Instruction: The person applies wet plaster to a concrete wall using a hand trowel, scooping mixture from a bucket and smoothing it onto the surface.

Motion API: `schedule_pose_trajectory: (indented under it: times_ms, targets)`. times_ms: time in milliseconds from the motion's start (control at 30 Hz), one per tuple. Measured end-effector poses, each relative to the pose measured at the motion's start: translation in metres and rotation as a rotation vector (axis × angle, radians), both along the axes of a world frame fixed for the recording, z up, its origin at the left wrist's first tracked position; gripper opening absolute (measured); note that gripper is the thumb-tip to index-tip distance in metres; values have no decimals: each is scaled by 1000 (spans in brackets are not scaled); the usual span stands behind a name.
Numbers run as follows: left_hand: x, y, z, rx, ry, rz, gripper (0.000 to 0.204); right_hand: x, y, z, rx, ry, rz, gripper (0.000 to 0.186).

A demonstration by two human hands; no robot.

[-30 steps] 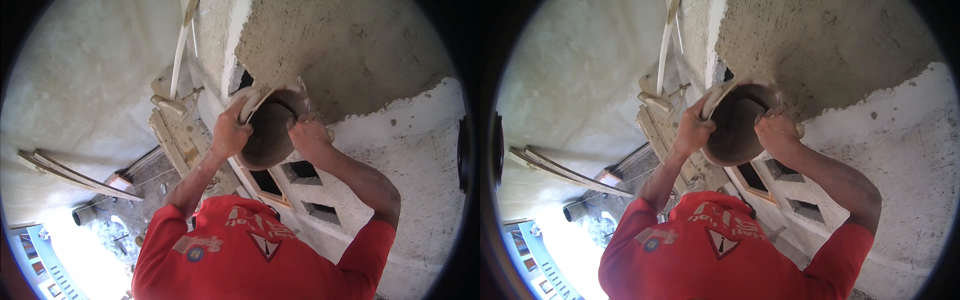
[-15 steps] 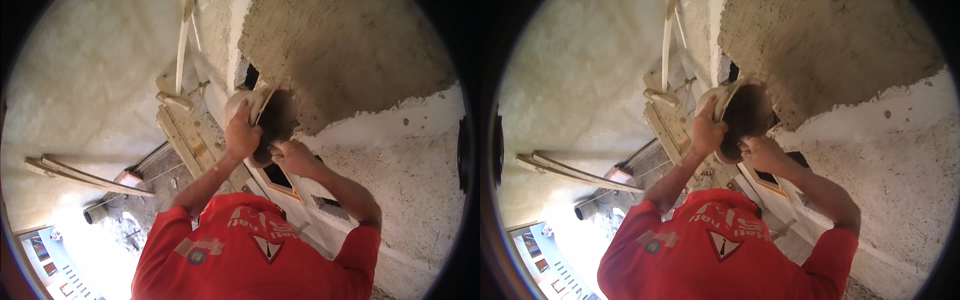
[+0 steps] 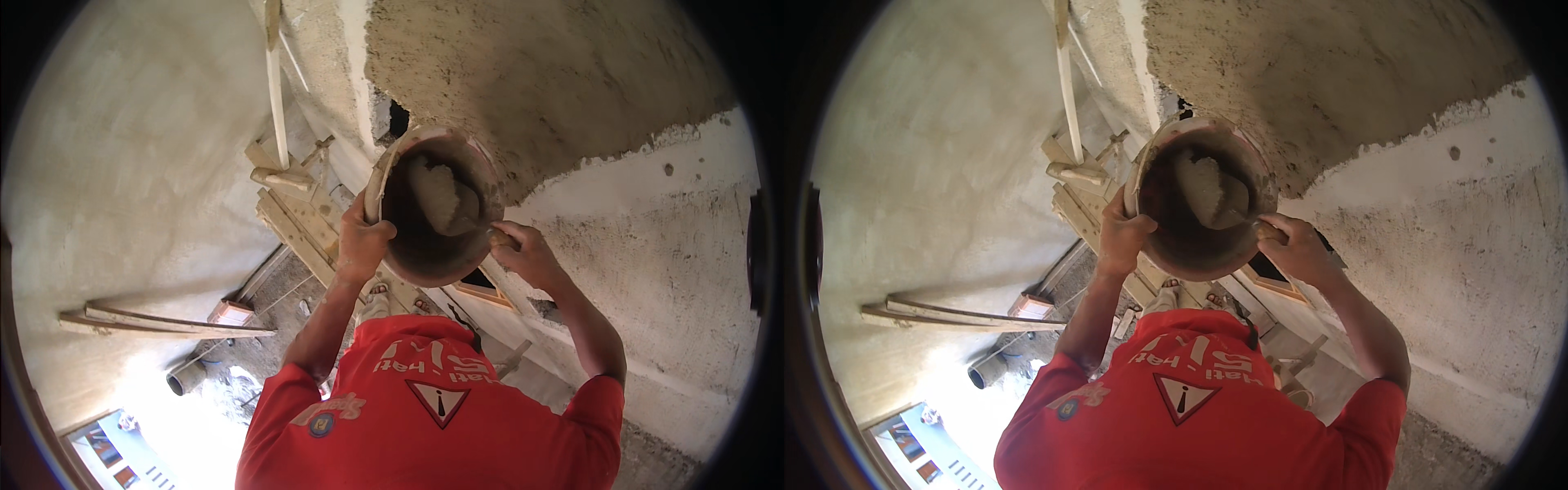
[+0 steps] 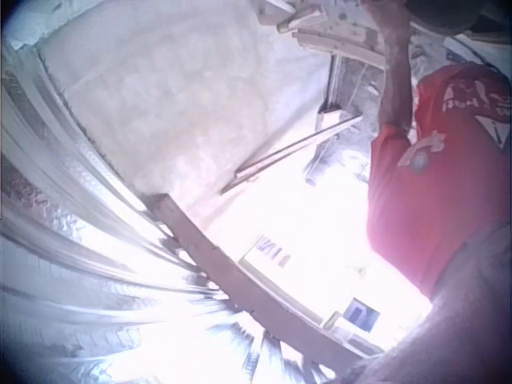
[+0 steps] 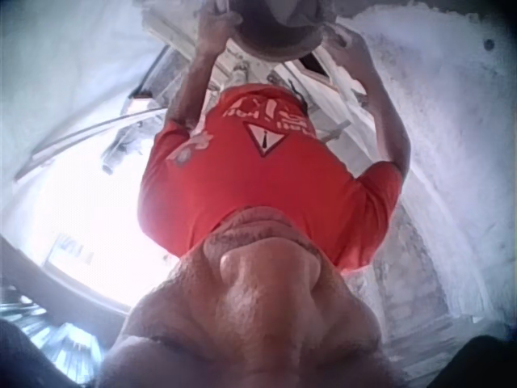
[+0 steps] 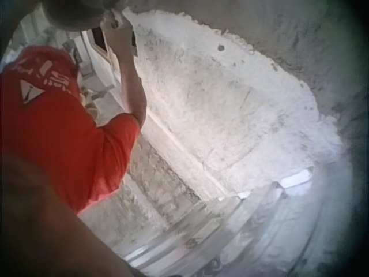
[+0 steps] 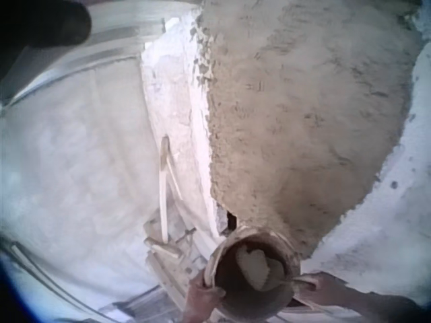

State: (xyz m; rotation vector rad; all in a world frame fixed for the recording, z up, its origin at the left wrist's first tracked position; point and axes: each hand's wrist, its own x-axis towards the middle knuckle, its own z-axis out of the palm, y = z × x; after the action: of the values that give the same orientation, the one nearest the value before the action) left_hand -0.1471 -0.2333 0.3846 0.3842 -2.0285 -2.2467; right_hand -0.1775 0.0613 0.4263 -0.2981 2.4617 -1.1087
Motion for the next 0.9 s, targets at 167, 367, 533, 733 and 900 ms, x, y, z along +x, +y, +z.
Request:
schedule_pose_trajectory:
  times_ms: [167, 367, 533, 733, 900]
  targets:
    - [-9, 5, 4, -25, -51, -86, 59, 15, 7, -7, 3, 2, -42, 53]
    - [-28, 7, 7, 46, 33, -65, 59, 17, 7, -13, 91, 71, -55, 50]
    - [-31, -10, 18, 75, 59, -8, 62, -10, -3, 31, 142, 40, 2, 48]
    - [-31, -35, 4, 168, 107, 110, 62, -34, -20, 111, 214, 158, 39, 56]
    - [-18, -59, 5, 131, 157, 277, 49, -42, -65, 214, 146, 385, 249, 51]
